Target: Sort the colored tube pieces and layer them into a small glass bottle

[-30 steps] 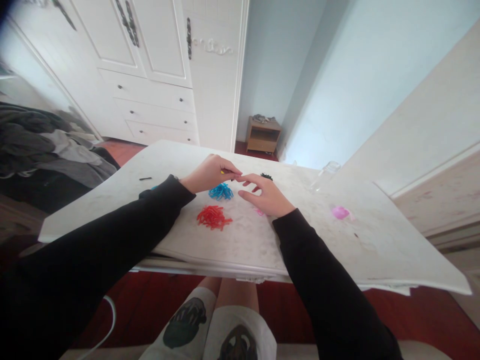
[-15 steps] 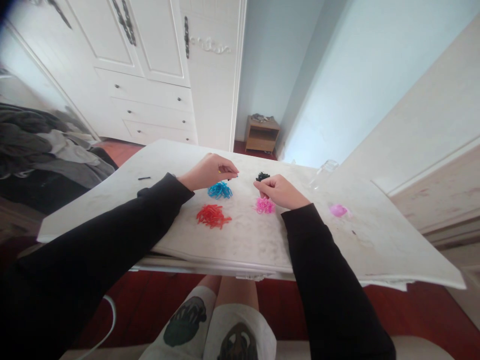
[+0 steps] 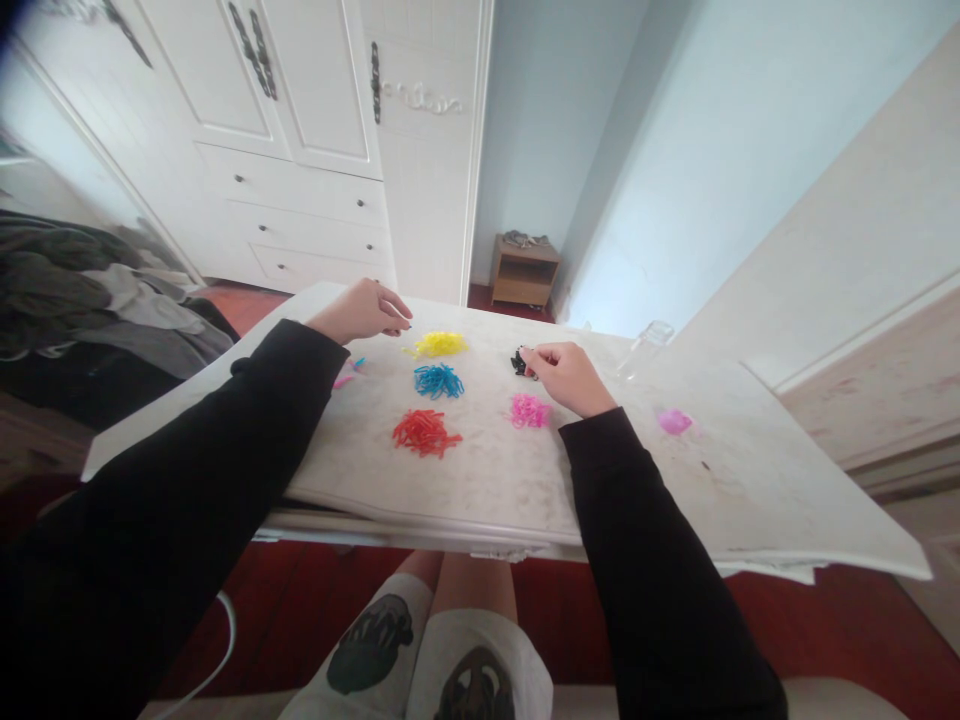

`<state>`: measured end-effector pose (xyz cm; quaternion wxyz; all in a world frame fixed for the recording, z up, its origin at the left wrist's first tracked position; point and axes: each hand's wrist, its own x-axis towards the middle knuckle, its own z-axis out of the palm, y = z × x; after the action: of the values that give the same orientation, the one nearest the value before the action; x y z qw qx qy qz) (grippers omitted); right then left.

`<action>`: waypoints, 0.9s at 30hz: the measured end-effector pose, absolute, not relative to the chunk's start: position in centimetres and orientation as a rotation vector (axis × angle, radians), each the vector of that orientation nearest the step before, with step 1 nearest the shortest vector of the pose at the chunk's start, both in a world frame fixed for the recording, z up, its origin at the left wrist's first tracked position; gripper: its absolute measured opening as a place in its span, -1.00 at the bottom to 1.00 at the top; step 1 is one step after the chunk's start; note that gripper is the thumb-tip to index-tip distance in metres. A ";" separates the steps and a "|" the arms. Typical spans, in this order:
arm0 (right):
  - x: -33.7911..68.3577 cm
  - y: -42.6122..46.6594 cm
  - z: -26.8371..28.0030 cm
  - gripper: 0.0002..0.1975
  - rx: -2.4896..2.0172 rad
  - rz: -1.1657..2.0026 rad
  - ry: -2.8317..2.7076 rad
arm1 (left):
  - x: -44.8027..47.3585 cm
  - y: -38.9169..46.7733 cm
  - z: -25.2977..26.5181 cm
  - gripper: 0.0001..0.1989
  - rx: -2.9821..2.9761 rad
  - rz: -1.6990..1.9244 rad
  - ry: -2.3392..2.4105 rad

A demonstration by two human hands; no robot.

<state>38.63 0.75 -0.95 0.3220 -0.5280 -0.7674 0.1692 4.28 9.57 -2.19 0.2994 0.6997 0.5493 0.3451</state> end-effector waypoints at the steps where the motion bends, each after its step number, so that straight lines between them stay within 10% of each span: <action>1: 38.7 0.9 -1.1 -0.46 -1.409 0.419 -2.003 | 4.1 9.6 -2.2 -0.91 1.858 0.846 1.481; 27: 37.0 0.5 -1.9 -0.83 -1.148 0.490 -1.978 | 11.9 5.3 -3.1 -0.58 1.705 0.942 0.713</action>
<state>37.02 0.51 -1.86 0.3906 -0.4517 -0.7786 0.1928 11.86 5.34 -3.13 0.5086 0.7078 0.2958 0.3908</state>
